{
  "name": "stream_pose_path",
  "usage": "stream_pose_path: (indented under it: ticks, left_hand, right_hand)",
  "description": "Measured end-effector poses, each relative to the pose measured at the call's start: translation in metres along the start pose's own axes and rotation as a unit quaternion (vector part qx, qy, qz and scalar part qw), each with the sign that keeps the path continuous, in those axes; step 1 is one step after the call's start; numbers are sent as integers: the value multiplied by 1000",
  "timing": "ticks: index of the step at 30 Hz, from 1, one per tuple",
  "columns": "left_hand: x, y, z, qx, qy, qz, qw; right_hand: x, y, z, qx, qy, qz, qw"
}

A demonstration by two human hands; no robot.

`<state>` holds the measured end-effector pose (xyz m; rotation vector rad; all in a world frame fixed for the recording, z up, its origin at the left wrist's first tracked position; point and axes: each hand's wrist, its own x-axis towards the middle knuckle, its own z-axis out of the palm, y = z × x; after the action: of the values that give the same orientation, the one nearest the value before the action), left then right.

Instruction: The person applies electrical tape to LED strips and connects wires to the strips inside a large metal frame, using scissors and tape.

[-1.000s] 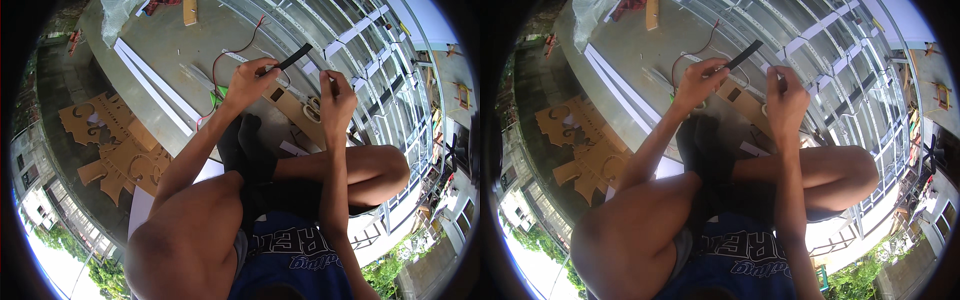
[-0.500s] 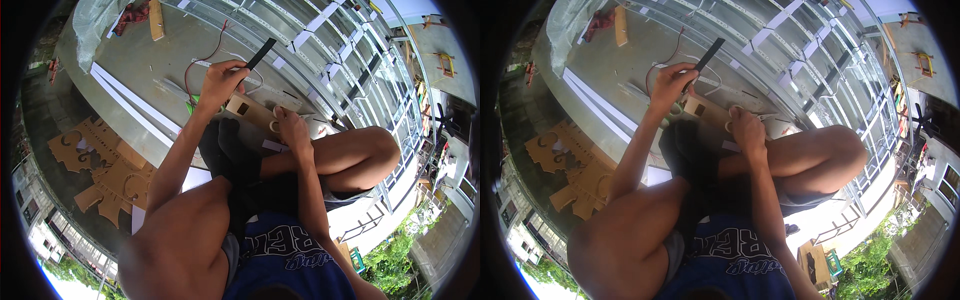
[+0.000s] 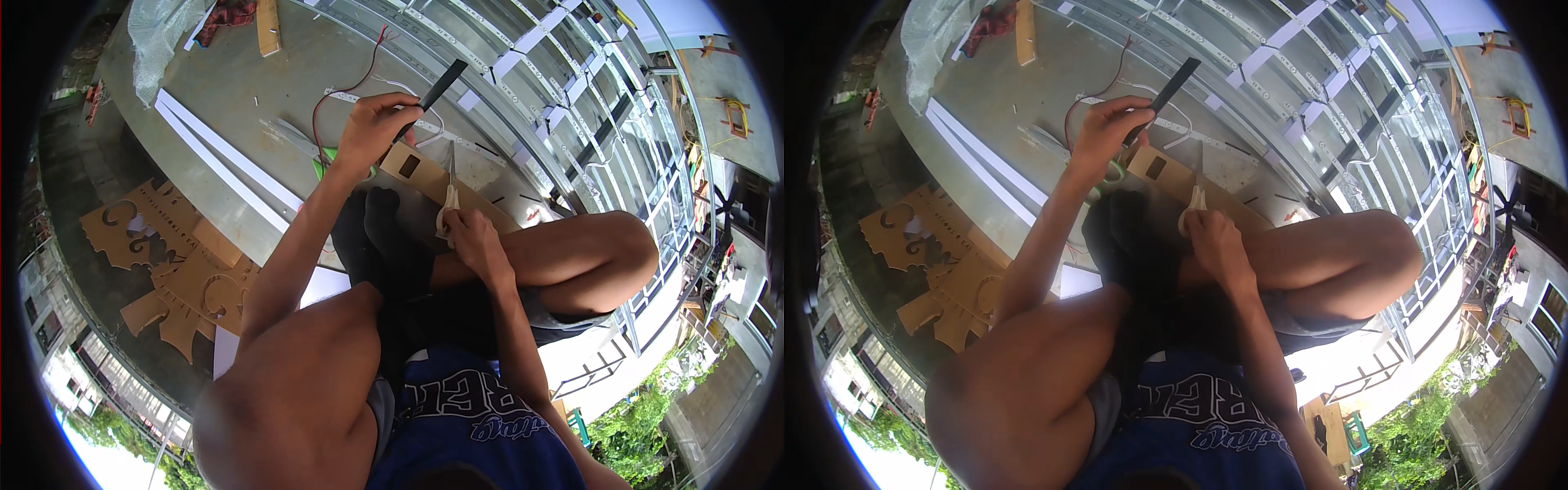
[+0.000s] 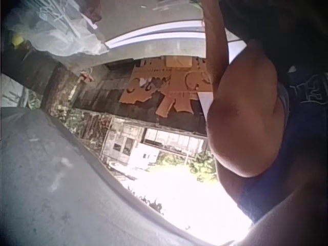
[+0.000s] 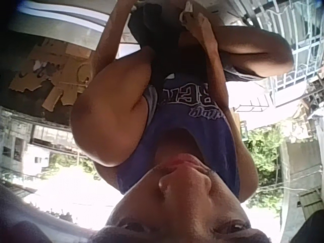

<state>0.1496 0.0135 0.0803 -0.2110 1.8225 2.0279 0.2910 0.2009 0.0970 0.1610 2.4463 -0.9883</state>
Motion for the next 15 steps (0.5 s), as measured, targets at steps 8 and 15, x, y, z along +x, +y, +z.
stream_pose_path:
  ticks: [8,15]
  left_hand:
    - [-1,6,1,-41,-16,-55,998]
    - [-4,13,4,-37,-10,-66,997]
  right_hand:
    - [10,12,22,-121,95,-88,984]
    - [2,-22,-33,6,92,63,994]
